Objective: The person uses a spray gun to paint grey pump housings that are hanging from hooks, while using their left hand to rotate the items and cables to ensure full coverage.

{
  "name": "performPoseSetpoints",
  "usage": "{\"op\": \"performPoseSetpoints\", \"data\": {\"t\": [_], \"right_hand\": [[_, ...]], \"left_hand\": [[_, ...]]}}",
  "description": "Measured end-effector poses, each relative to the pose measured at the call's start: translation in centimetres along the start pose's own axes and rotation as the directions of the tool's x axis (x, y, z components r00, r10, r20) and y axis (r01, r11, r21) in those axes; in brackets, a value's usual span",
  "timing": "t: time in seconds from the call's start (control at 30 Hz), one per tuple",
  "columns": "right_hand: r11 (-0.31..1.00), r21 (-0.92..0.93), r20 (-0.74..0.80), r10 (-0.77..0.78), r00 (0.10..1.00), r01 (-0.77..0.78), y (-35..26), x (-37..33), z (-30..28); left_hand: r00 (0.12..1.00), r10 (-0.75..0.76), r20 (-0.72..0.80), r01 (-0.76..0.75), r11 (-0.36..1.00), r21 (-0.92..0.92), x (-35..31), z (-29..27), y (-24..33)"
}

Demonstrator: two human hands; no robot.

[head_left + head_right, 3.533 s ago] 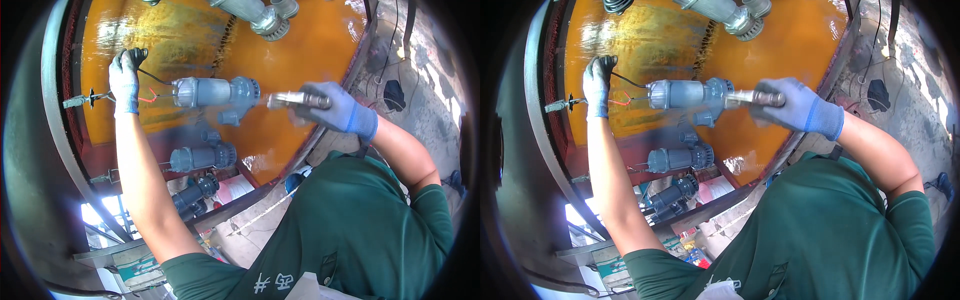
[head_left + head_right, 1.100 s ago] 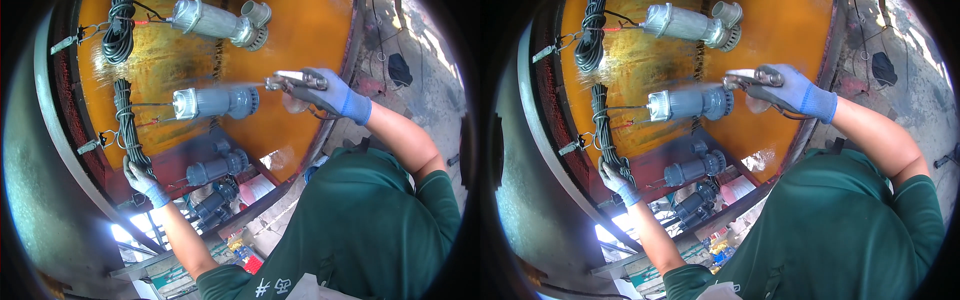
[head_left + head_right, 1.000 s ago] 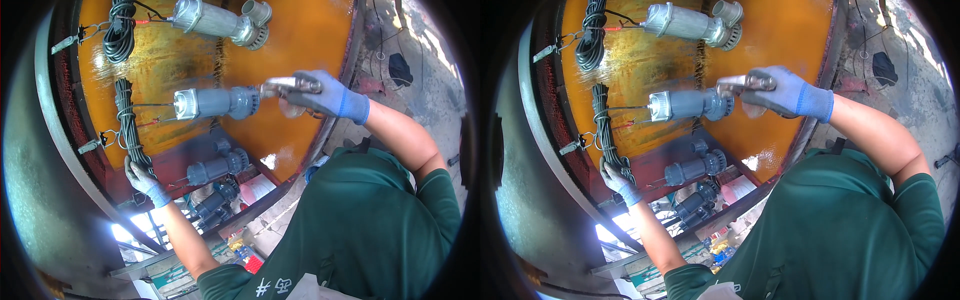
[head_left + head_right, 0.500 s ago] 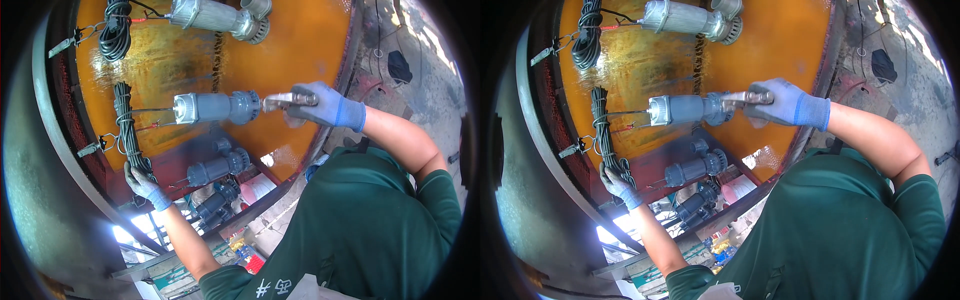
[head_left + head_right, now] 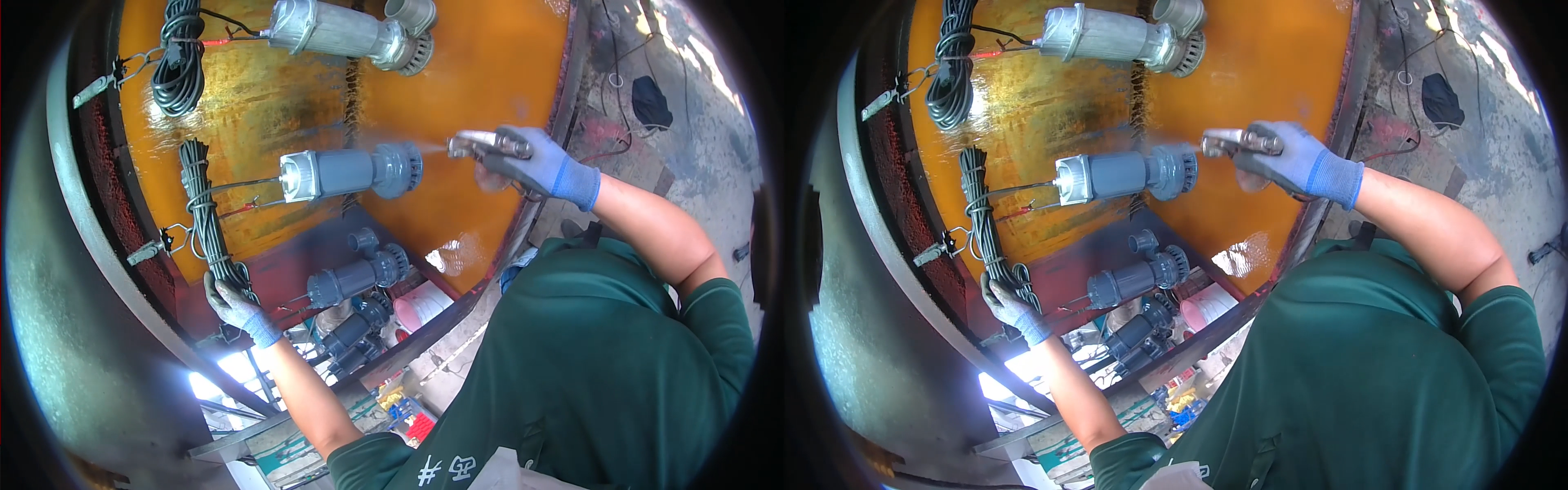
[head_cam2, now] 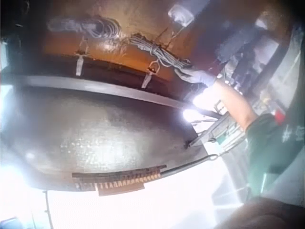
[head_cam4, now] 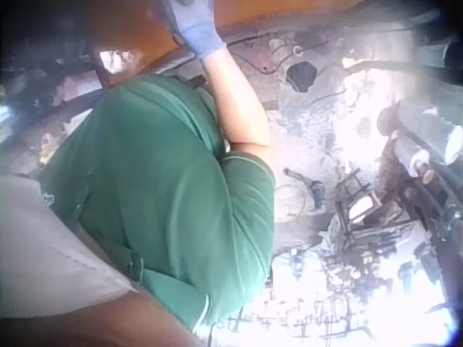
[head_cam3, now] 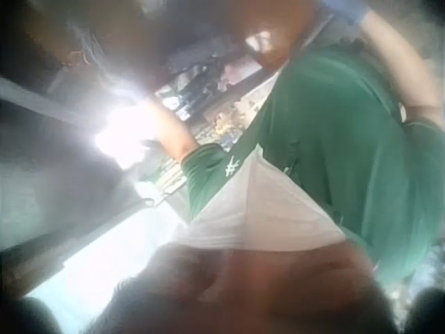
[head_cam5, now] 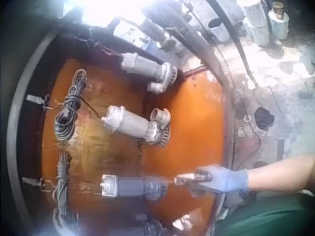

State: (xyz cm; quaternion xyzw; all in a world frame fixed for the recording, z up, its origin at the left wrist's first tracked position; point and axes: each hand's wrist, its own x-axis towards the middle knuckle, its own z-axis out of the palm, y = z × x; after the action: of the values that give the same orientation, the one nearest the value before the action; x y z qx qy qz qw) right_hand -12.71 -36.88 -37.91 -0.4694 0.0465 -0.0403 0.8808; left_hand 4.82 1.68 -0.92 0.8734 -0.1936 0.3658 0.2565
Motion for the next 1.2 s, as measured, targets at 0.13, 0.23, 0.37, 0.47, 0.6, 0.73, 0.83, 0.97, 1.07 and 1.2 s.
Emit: {"op": "performPoseSetpoints", "data": {"t": [0.13,0.23,0.37,0.47,0.6,0.73,0.83,0.97,1.07,1.2], "right_hand": [[0.988,-0.138,0.256,0.1,0.961,-0.066,-0.4,-0.6,0.0],[0.996,-0.081,-0.043,-0.03,0.999,0.027,3.2,0.8,-0.3],[0.98,-0.196,-0.085,0.009,0.996,-0.026,3.7,1.0,-0.4],[0.985,-0.162,0.153,0.077,0.985,-0.052,2.1,0.3,-0.3],[0.999,-0.016,0.083,0.036,0.996,-0.035,3.5,1.2,-1.0],[0.999,0.024,0.001,-0.04,0.999,0.04,4.2,1.0,-2.0],[0.986,-0.15,0.214,0.098,0.972,-0.067,1.3,-0.2,-2.6],[0.952,-0.306,0.217,0.065,0.974,0.005,-2.0,-0.6,-1.7],[0.993,-0.094,0.084,-0.062,0.995,0.07,-3.0,-0.2,-1.1],[0.944,-0.301,0.193,-0.077,0.978,0.134,-6.0,-0.6,-1.5]], "left_hand": [[0.994,0.113,0.001,-0.112,0.983,0.146,0.8,-1.5,-1.7],[0.997,0.07,0.02,-0.072,0.992,0.106,1.0,-0.8,-1.5],[1.0,0.005,0.003,-0.005,1.0,0.006,0.2,-0.4,-2.1],[0.997,0.07,-0.019,-0.068,0.994,0.088,0.9,-2.4,-4.8],[0.999,-0.022,-0.039,0.019,0.996,-0.082,1.3,-2.1,-6.2],[0.993,0.109,-0.049,-0.093,0.961,0.262,2.3,-3.4,-8.3],[0.997,0.023,-0.077,-0.007,0.981,0.192,2.5,-3.6,-9.3],[0.993,-0.113,-0.02,0.11,0.989,-0.095,2.8,-4.3,-10.9],[0.998,-0.06,-0.023,0.061,0.996,0.066,3.7,-4.8,-12.3],[0.996,-0.092,-0.01,0.092,0.984,0.154,4.2,-5.4,-13.8]]}}
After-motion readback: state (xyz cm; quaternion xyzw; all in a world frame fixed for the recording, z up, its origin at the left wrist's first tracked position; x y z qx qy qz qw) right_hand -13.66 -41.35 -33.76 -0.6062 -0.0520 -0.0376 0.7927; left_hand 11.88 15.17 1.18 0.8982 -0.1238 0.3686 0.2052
